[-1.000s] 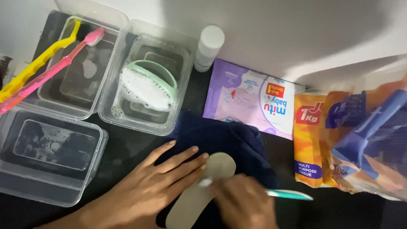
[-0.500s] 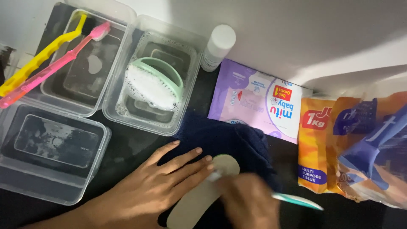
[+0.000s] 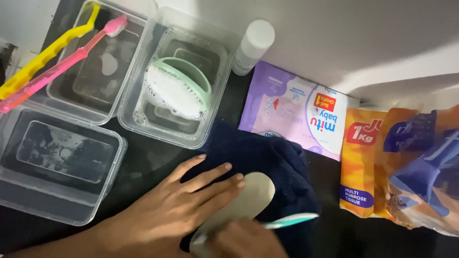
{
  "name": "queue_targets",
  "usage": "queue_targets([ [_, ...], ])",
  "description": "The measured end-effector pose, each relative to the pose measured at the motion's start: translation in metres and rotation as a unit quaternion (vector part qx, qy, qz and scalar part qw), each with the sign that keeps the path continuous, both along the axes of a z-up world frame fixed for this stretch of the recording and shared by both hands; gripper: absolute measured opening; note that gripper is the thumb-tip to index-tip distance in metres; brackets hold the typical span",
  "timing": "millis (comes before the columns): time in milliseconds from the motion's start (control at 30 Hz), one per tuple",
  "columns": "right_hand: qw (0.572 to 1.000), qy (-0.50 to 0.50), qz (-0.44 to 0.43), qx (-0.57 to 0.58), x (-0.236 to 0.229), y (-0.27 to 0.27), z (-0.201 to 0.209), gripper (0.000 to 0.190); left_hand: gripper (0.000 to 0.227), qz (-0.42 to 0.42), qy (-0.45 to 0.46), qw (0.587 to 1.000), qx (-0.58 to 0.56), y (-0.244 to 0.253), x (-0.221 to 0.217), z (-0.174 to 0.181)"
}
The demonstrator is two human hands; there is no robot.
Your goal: The person is cleaning a shoe insole by scrubbing it with a toothbrush and soapy water.
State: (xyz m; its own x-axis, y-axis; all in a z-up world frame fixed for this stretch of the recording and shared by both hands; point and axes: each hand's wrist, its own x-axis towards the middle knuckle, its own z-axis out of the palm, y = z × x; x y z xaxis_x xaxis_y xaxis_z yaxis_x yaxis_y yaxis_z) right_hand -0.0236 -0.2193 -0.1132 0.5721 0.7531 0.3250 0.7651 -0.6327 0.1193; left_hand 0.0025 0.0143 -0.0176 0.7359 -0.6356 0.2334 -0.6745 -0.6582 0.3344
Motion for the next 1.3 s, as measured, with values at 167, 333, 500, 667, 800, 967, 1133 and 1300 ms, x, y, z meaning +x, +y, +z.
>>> queue_targets([
  [167, 0.979, 0.163, 0.035, 0.121, 0.078, -0.011, 0.127, 0.025, 0.106, -0.008, 0.02, 1.0, -0.013, 0.003, -0.002, 0.007],
  [333, 0.684, 0.572, -0.225, -0.394, 0.022, 0.017, 0.036, 0.017, 0.055, 0.015, -0.035, 0.999, 0.01, -0.001, -0.001, 0.0],
  [500, 0.941, 0.332, -0.065, -0.025, 0.035, 0.123, 0.05, 0.019, 0.099, -0.001, 0.004, 1.0, -0.011, 0.003, -0.002, 0.004],
  [667, 0.912, 0.389, -0.104, -0.074, 0.066, -0.001, 0.101, 0.02, 0.099, -0.001, -0.002, 1.0, 0.002, 0.002, -0.001, 0.004],
  [800, 0.668, 0.599, -0.25, -0.364, 0.062, 0.004, 0.073, 0.02, 0.085, -0.006, 0.035, 0.999, -0.022, 0.001, 0.0, 0.003],
  [967, 0.982, 0.164, 0.013, 0.088, 0.076, -0.029, 0.116, 0.021, 0.106, -0.008, 0.039, 0.999, -0.013, 0.003, -0.001, 0.007],
  [1133, 0.985, 0.147, -0.01, 0.088, 0.077, -0.031, 0.12, 0.018, 0.083, 0.001, 0.003, 1.0, 0.012, -0.001, -0.001, 0.002],
  [1300, 0.988, 0.127, -0.025, 0.088, 0.078, -0.025, 0.126, 0.015, 0.107, -0.005, 0.005, 1.0, 0.016, 0.003, -0.002, 0.004],
])
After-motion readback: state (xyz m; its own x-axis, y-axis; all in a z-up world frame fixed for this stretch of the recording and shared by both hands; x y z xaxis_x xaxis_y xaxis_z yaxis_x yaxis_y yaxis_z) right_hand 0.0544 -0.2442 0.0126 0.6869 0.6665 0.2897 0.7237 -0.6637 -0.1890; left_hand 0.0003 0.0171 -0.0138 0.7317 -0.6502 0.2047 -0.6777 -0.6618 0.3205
